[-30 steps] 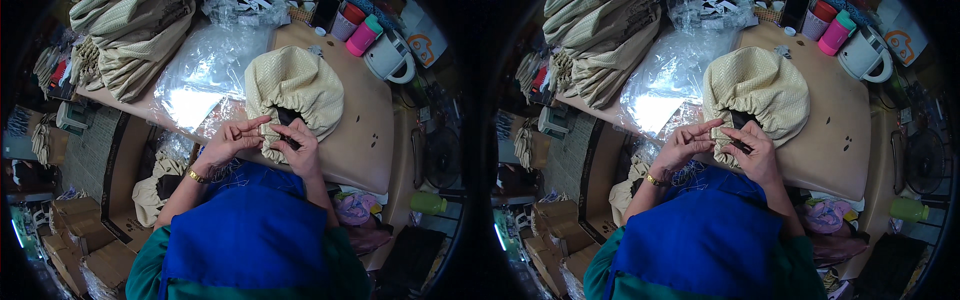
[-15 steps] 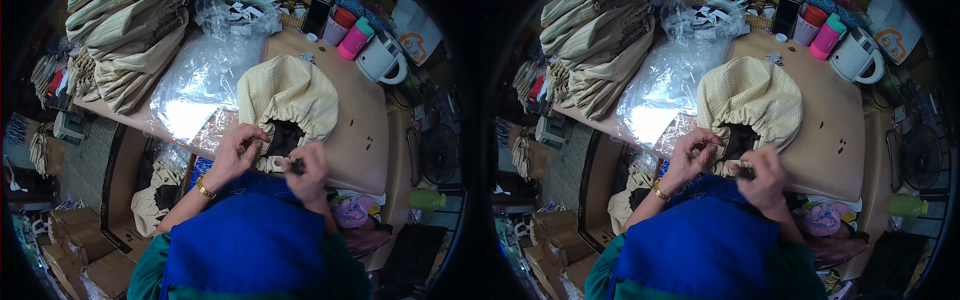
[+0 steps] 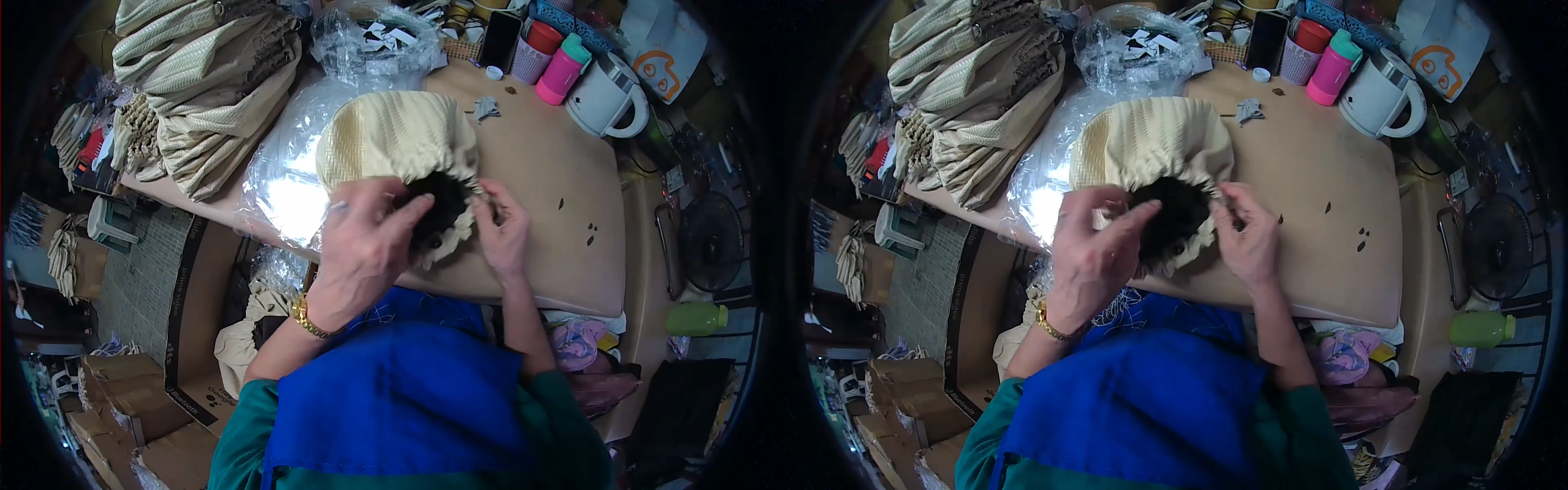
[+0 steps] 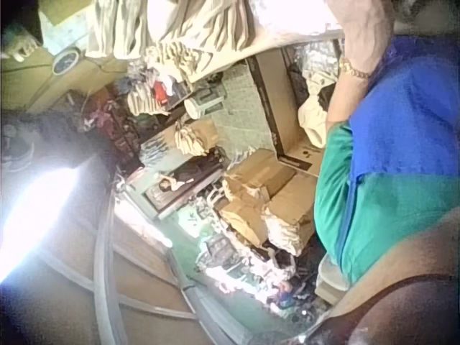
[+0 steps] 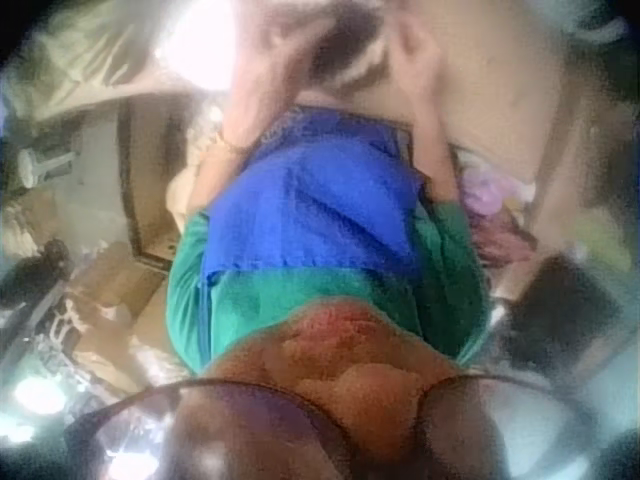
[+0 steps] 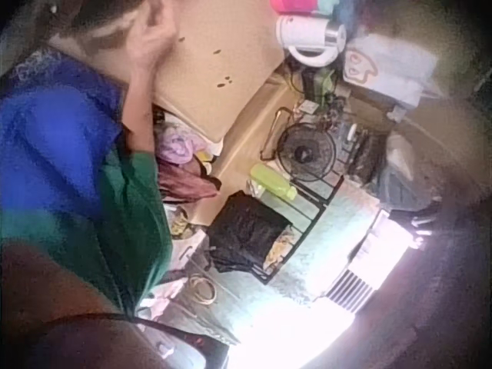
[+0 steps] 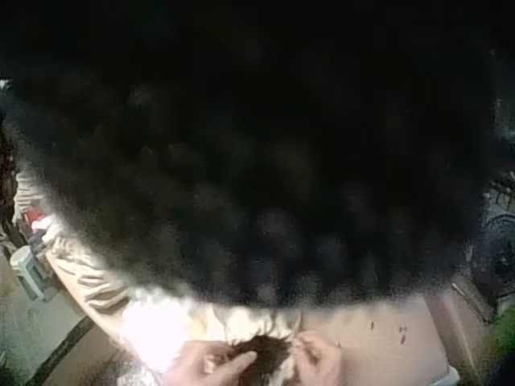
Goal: The person takes a partially assembled leather bag from a box, pulls out the inner lining, and uses a needle and thread to hand-sew the lining to the leather exterior at the opening, finishing by wiping the bag with a cloth.
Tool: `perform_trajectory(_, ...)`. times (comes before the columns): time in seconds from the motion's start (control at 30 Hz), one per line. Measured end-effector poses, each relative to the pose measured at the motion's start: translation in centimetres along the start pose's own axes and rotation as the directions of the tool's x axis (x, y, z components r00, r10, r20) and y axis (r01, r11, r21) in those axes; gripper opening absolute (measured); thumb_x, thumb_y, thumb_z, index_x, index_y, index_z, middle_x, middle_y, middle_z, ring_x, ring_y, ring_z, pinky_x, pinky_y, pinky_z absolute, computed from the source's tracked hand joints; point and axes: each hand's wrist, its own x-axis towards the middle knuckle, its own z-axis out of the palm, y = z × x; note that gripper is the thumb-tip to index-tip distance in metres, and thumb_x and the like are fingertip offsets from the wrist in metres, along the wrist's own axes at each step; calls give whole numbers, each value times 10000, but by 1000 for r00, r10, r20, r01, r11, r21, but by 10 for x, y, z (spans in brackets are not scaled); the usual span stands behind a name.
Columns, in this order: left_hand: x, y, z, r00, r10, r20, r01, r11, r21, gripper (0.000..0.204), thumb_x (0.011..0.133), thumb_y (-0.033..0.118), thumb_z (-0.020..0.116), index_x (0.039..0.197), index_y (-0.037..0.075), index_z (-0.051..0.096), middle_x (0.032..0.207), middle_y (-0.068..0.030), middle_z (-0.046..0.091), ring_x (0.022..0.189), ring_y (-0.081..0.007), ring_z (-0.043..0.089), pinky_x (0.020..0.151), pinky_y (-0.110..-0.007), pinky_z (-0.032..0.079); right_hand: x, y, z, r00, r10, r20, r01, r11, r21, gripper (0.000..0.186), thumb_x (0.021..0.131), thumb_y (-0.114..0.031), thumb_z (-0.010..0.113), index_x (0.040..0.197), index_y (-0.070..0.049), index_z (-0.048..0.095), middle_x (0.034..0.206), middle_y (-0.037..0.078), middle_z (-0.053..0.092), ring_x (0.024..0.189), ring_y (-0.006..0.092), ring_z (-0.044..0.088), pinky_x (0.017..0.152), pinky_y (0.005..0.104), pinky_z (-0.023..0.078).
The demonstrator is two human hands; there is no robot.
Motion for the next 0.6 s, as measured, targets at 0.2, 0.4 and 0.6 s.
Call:
perform_trajectory(0.2, 21, -35, 39, 940, 63, 336, 104, 883, -457, 362, 773, 2, 727, 1132, 34, 691, 953, -118, 674, 801, -272, 675, 736, -346, 562, -11, 44, 10, 850, 362, 382, -526, 627, 574, 170, 942, -197, 671, 1020, -53, 625, 683, -87, 493, 458, -24, 309, 392, 187, 188)
perform_trajectory(0.4, 3, -41, 75, 863, -3, 505, 323, 772, -547, 374, 794, -13, 700, 1161, 58, 685, 1004, -115, 678, 885, -245, 693, 800, -343, 572, -26, 60, 11, 999, -26, 20, 28, 995, -99, 267, 858, -220, 742, 997, -25, 624, 788, 35, 669, 634, 123, 625, 553, 285, 489)
perform_trajectory(0.6, -2, -39, 80, 853, -30, 521, 385, 710, -590, 378, 811, 5, 700, 1183, 65, 680, 1040, -118, 673, 917, -234, 682, 823, -341, 563, -18, 13, 4, 1000, 30, 2, -22, 761, -648, 233, 824, -118, 746, 986, 12, 640, 810, 55, 662, 761, 147, 642, 730, 312, 532)
